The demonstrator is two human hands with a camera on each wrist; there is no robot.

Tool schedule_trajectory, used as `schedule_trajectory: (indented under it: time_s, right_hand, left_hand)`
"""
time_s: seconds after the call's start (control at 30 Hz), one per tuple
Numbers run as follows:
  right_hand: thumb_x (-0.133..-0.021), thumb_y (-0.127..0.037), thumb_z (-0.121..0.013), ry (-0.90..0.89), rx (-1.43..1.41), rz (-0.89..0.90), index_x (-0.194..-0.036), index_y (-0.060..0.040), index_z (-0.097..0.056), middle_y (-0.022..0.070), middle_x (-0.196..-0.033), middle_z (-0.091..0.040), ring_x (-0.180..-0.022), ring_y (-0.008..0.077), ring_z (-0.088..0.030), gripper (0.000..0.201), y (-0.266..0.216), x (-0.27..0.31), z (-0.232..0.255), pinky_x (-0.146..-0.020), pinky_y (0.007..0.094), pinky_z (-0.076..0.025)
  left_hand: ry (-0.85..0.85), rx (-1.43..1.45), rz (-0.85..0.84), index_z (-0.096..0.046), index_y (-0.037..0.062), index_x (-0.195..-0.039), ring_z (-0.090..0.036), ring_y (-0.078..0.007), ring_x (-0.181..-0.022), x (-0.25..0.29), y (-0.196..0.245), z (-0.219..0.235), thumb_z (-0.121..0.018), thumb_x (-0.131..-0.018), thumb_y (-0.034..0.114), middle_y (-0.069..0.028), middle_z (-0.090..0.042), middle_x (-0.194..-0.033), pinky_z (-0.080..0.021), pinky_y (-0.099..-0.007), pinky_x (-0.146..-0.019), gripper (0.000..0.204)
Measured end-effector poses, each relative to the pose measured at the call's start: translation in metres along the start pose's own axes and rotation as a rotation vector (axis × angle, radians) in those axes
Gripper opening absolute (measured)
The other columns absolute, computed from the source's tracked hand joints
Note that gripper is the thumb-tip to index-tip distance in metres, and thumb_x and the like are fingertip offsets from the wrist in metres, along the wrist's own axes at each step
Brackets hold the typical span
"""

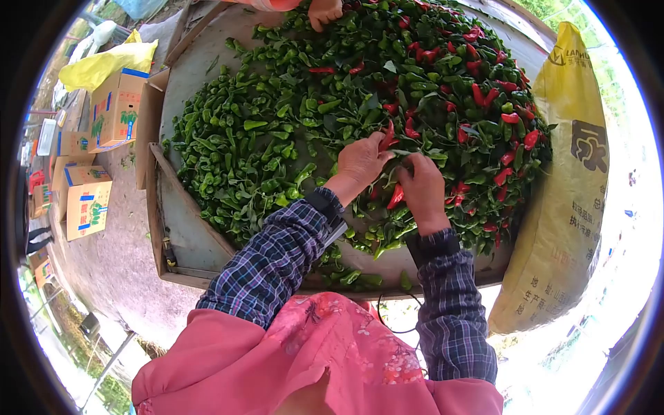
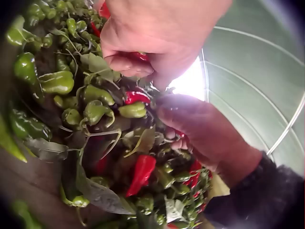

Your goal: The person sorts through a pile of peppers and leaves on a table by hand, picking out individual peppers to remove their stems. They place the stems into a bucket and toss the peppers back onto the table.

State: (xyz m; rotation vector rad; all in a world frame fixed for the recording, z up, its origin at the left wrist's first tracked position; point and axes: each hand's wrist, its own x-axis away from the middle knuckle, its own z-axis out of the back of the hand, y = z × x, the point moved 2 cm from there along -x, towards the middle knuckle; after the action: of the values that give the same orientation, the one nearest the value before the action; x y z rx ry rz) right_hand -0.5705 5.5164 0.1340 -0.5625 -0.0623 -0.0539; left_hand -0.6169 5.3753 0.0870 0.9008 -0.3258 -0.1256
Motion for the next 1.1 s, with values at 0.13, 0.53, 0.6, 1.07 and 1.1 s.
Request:
schedule_trajectory:
  time_s: [0.13, 0.53, 0.6, 1.07, 1.1]
  right_hand:
    - [-0.07, -0.028, -0.076, -0.028, 0.28, -0.033, -0.101, -0.0072, -0.055, 0.0162, -0.081, -0.061, -0.078, 0.0337, -0.061, 0.043, 0.019, 0.037, -0.014, -0.067, 0.041, -0.049]
    - [-0.078, -0.006, -0.06, -0.127, -0.832, -0.409, -0.104, -0.005, -0.054, 0.0018, -0.085, -0.061, -0.072, 0.0102, -0.058, 0.027, 0.034, 0.089, -0.021, -0.063, 0.0241, -0.047]
    - [-0.077, -0.005, -0.062, -0.194, -0.721, -0.362, -0.098, -0.0054, -0.058, 0.0029, -0.086, -0.063, -0.072, 0.0122, -0.059, 0.021, 0.024, 0.083, -0.01, -0.064, 0.0253, -0.047]
    - [-0.072, -0.018, -0.066, -0.132, 0.407, 0.264, -0.082, -0.0101, -0.063, 0.0092, -0.079, -0.06, -0.076, 0.029, -0.062, 0.013, -0.022, 0.039, -0.08, -0.064, 0.0405, -0.051]
    - [-0.071, -0.018, -0.067, -0.122, 0.459, 0.234, -0.083, -0.0103, -0.063, 0.0091, -0.079, -0.06, -0.077, 0.0285, -0.063, 0.014, -0.021, 0.039, -0.085, -0.064, 0.0406, -0.051]
  left_hand:
    - [0.044, 0.213, 0.0, -0.059, 0.0109, -0.104, -0.064, -0.0271, -0.072, 0.003, -0.013, -0.01, -0.065, -0.082, 0.028, -0.0102, -0.063, -0.076, -0.048, -0.0394, -0.064, 0.029]
    - [-0.325, 1.181, 0.298, -0.058, 0.0084, -0.102, -0.06, -0.0083, -0.079, 0.128, -0.067, 0.045, -0.053, -0.095, 0.031, 0.0011, -0.062, -0.089, -0.046, -0.0228, -0.067, 0.024]
    - [-0.373, 1.167, 0.303, -0.058, 0.0088, -0.102, -0.06, -0.008, -0.078, 0.138, -0.063, 0.041, -0.054, -0.094, 0.031, 0.0017, -0.062, -0.088, -0.046, -0.0223, -0.066, 0.024]
    - [-0.019, 0.434, 0.345, -0.056, 0.0074, -0.117, -0.06, -0.0246, -0.074, 0.117, -0.1, 0.014, -0.058, -0.087, 0.039, -0.0111, -0.064, -0.08, -0.046, -0.0371, -0.069, 0.044]
    - [-0.014, 0.429, 0.351, -0.056, 0.0074, -0.117, -0.06, -0.0246, -0.074, 0.123, -0.106, 0.017, -0.058, -0.087, 0.039, -0.0111, -0.064, -0.08, -0.046, -0.0371, -0.069, 0.044]
